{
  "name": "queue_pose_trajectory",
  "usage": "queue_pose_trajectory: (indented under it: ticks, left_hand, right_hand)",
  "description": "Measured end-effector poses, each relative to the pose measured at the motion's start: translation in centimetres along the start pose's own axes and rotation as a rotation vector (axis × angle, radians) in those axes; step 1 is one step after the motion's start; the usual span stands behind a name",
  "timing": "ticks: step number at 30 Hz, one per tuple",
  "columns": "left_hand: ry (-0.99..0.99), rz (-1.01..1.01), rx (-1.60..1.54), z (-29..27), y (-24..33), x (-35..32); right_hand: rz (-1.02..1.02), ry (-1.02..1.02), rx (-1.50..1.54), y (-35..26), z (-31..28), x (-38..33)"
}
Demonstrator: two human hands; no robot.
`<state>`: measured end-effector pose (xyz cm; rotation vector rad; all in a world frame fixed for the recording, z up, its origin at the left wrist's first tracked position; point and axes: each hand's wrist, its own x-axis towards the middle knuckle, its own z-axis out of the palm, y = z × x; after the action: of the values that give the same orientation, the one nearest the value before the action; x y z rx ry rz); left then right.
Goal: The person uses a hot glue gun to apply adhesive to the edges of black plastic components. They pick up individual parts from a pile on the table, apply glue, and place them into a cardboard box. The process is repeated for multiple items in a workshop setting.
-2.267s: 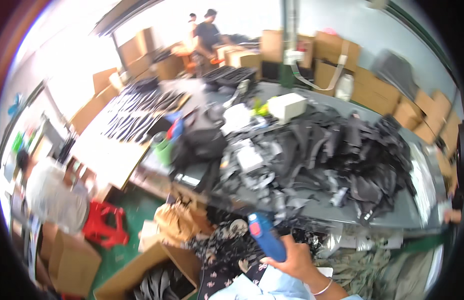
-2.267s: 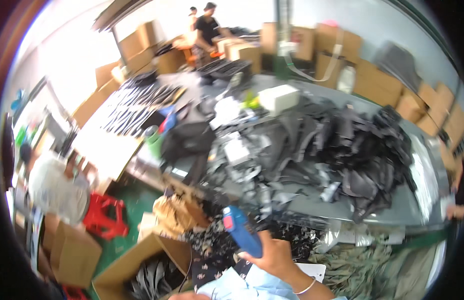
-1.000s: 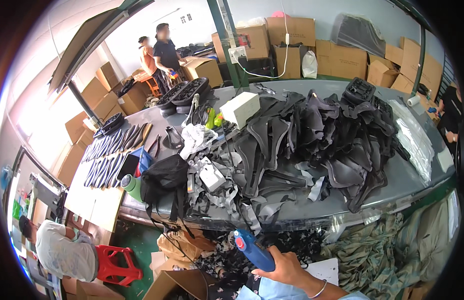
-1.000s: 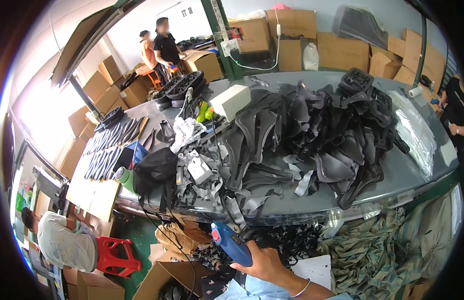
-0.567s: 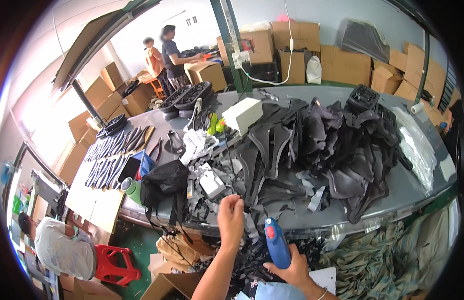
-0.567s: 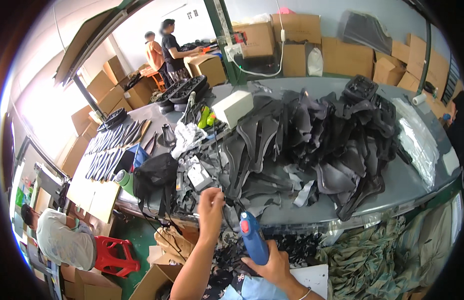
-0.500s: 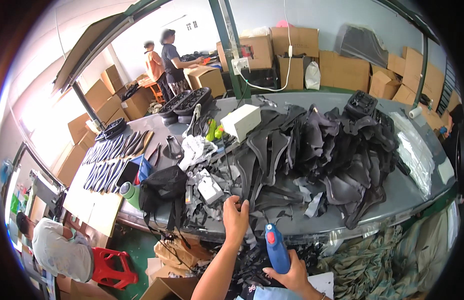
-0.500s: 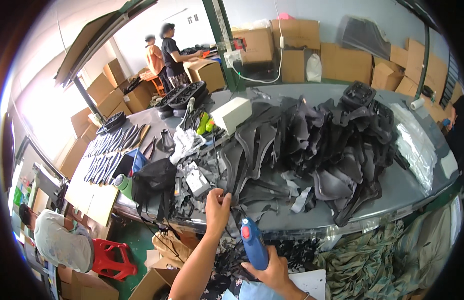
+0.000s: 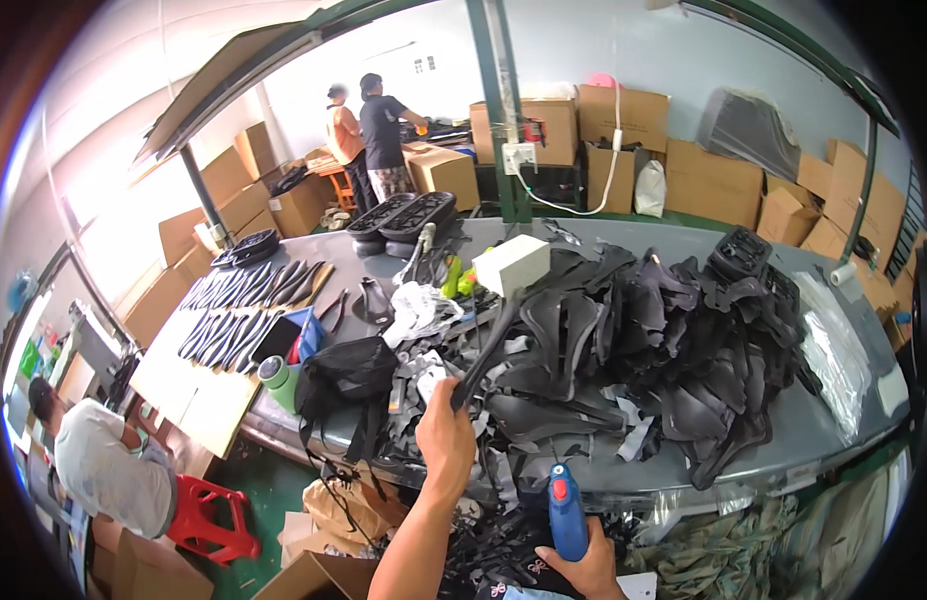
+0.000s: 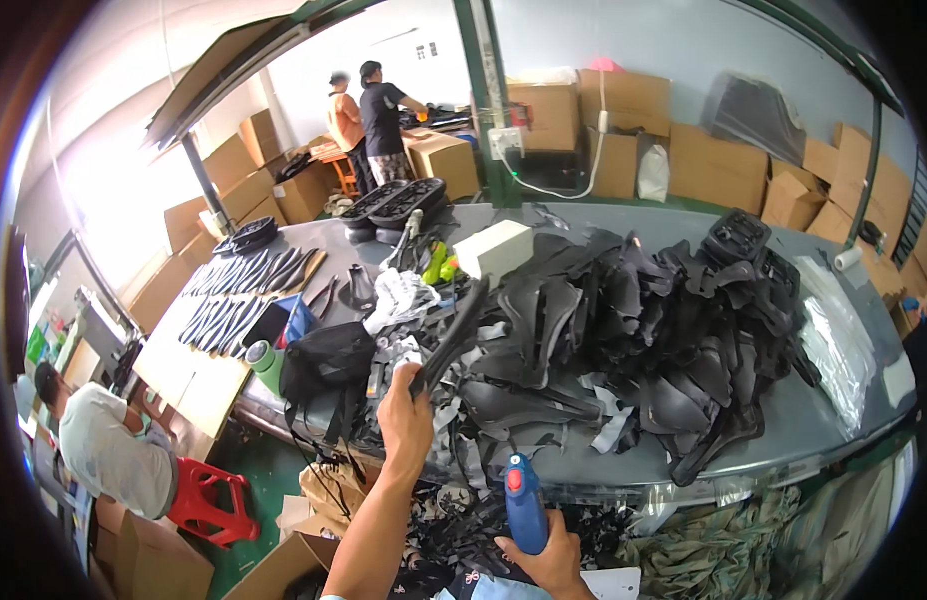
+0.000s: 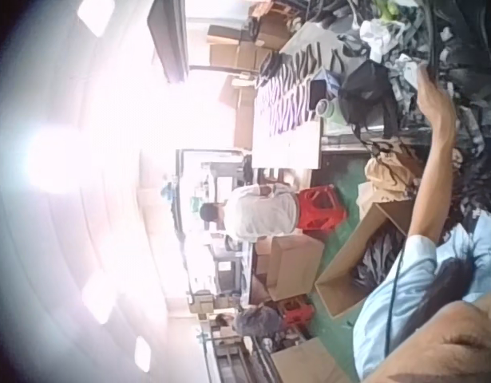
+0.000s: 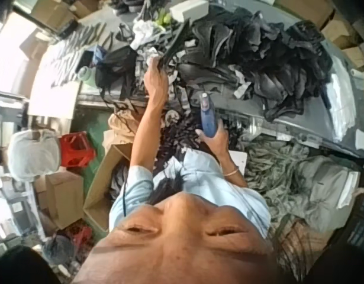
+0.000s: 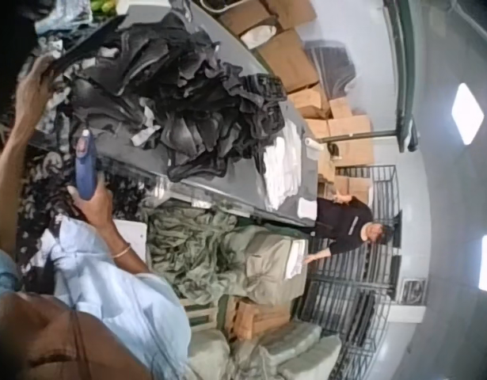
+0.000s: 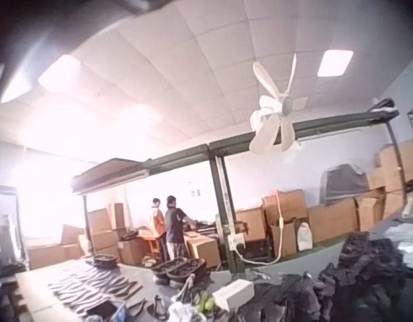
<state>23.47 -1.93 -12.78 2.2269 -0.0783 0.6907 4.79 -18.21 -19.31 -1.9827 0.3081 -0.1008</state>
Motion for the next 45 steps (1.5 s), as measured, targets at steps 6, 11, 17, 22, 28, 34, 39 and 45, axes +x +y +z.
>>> queue_pose_trajectory:
  ticks: [6, 11, 17, 22, 28, 34, 39, 45]
  left_hand:
    - [-0.254, -0.456, -0.965, -6.4, -2.0, -7.7]
    - [-0.328, -0.676, -1.048, -8.4, -4.0, -16.5]
    - [-0.673, -0.567, -0.868, -9.7, -6.0, -21.7]
    - [-0.342, -0.698, -1.509, -12.9, -3.7, -17.6]
    - [-0.177, -0.779, -1.586, -14.9, -2.8, -16.5]
    - [0.225, -0.448, -1.438, -12.6, -2.9, -17.4]
    - [0.401, -0.296, -1.160, -11.4, -2.7, -17.6]
    - [0.383, -0.350, -1.052, -11.6, -1.8, -18.1]
  right_hand:
    - [-0.141, 0.152, 0.057, -1.4, 0.0, 1.7]
    - [-0.271, 0.150, 0.153, -6.8, 0.1, 3.1]
    - [-0.330, 0.051, 0.293, -7.5, 1.7, 2.8]
    - [-0.349, -0.130, 0.166, -9.2, 2.0, 1.4]
    - [-0.290, -0.098, 0.159, -9.1, 2.5, 0.8]
    - [-0.506, -0.326, -0.249, -9.2, 4.4, -3.7]
    - [-0.573, -0.433, -0.230, -8.8, 5.1, -5.8]
    - [-0.631, -0.448, -0.257, -9.0, 5.1, -6.4]
